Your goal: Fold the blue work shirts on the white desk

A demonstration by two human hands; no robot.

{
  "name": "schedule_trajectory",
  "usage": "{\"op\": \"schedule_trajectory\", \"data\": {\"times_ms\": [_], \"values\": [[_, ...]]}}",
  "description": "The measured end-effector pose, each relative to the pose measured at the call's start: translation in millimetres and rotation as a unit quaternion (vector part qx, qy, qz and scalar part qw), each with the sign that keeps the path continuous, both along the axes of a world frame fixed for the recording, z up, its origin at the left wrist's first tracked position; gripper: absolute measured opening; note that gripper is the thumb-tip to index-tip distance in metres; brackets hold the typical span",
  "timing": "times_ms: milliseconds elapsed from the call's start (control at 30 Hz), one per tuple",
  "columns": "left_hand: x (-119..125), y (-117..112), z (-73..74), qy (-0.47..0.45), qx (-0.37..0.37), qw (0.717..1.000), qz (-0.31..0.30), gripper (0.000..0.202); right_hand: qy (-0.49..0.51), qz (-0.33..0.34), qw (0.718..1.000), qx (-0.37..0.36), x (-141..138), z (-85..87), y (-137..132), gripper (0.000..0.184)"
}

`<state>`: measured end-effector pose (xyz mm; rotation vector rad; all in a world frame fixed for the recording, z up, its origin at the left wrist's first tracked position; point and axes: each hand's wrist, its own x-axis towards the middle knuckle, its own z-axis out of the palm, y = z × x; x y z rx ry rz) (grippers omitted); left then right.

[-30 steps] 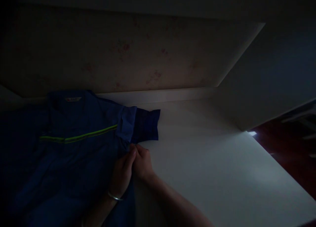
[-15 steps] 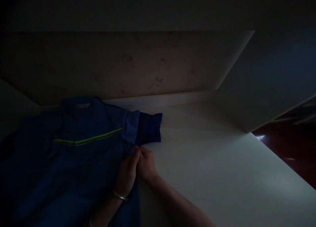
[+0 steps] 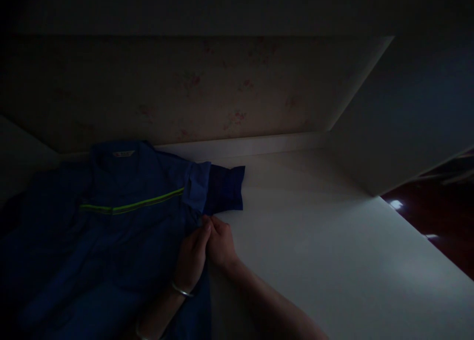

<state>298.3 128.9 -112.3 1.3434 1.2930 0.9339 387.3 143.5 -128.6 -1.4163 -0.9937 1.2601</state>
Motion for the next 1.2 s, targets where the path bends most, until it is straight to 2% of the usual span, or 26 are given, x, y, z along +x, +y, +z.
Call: {"op": "schedule_trajectory", "data": {"times_ms": [467, 1200], "values": [[-0.7, -1.5, -2.6, -0.013, 0.013, 1.000, -0.006, 0.043, 0.001, -0.002, 1.000, 0.017, -0.2, -7.5, 0.2, 0.044], [-0.6, -1.0, -1.0, -0.006, 0.001, 1.000, -0.004, 0.045, 0.001, -0.001, 1.000, 0.007, 0.3, -5.7, -0.4, 0.043]]}}
